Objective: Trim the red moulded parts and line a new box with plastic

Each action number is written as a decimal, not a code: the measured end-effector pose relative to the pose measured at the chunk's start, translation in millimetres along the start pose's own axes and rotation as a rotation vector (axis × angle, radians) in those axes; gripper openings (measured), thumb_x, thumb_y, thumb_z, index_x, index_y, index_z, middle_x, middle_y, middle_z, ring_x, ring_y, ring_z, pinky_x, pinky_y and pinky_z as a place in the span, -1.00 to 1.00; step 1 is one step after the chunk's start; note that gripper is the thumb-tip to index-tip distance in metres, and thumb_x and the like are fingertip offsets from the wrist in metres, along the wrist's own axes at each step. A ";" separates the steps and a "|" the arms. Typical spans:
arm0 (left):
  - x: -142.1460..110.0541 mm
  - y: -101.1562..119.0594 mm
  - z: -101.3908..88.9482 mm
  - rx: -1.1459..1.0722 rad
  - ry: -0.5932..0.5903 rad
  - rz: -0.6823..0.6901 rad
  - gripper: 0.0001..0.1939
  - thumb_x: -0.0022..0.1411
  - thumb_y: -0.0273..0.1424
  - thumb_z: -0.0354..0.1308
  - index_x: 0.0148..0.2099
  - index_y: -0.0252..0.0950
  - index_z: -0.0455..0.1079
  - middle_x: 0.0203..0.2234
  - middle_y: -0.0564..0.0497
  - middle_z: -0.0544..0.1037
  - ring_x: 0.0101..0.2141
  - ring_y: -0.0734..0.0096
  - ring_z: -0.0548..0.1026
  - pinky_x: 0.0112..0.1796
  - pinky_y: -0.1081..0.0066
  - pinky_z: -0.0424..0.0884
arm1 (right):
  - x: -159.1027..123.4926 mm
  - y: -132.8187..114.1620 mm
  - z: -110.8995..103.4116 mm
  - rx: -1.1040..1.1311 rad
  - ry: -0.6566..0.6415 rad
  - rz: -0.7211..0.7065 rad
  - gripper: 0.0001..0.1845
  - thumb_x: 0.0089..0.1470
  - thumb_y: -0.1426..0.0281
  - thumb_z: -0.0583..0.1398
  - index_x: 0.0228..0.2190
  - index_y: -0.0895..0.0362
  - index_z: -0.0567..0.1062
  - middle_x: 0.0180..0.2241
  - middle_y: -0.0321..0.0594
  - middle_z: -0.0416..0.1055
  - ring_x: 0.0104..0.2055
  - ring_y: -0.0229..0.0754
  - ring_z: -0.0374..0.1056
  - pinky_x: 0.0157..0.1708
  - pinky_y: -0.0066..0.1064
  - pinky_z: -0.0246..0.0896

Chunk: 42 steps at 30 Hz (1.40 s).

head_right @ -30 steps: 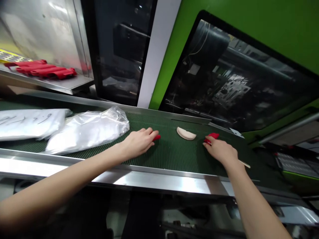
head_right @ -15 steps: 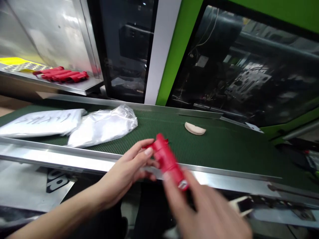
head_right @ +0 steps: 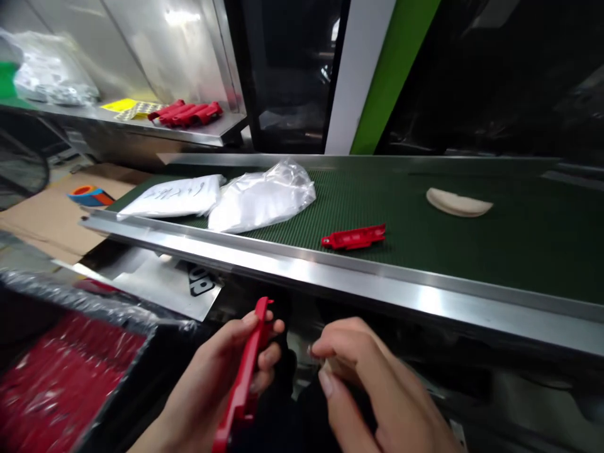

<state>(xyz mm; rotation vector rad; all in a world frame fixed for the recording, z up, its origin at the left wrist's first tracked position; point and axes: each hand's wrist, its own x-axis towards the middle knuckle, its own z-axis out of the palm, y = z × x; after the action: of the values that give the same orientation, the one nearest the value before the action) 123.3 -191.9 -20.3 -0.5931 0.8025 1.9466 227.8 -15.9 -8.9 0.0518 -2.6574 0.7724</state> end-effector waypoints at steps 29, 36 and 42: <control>-23.8 -35.8 -19.0 0.301 -0.210 0.252 -0.62 0.11 -0.12 0.18 -0.16 -0.30 0.32 -0.68 0.06 0.40 -0.70 0.60 0.25 -0.68 0.67 0.15 | 5.0 -8.9 15.5 -0.032 0.042 -0.363 -0.57 0.16 0.57 0.14 0.06 0.18 0.45 0.00 -0.12 0.42 0.02 -0.12 0.36 -0.09 -0.30 0.37; -26.8 -37.2 -19.0 0.291 -0.219 0.236 -0.63 0.09 -0.13 0.19 -0.17 -0.30 0.31 -0.71 0.07 0.38 -0.72 0.60 0.23 -0.69 0.66 0.13 | 1.5 -4.4 14.8 -0.064 0.042 -0.379 -0.50 0.14 0.57 0.14 0.12 0.15 0.42 0.03 -0.12 0.41 0.04 -0.07 0.36 -0.10 -0.30 0.41; -23.5 -37.9 -21.5 0.299 -0.214 0.238 -0.63 0.20 -0.07 0.06 -0.21 -0.30 0.34 -0.71 0.05 0.37 -0.72 0.59 0.24 -0.69 0.65 0.16 | -3.3 -2.7 16.5 -0.060 0.038 -0.377 -0.51 0.14 0.57 0.14 0.11 0.14 0.42 0.00 -0.12 0.42 0.01 -0.10 0.38 -0.12 -0.33 0.40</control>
<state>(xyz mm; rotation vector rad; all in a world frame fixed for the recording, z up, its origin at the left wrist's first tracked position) 169.4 -207.2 -29.9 -0.1118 1.0383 2.0085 225.6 -27.0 -21.5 0.5008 -2.5225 0.5616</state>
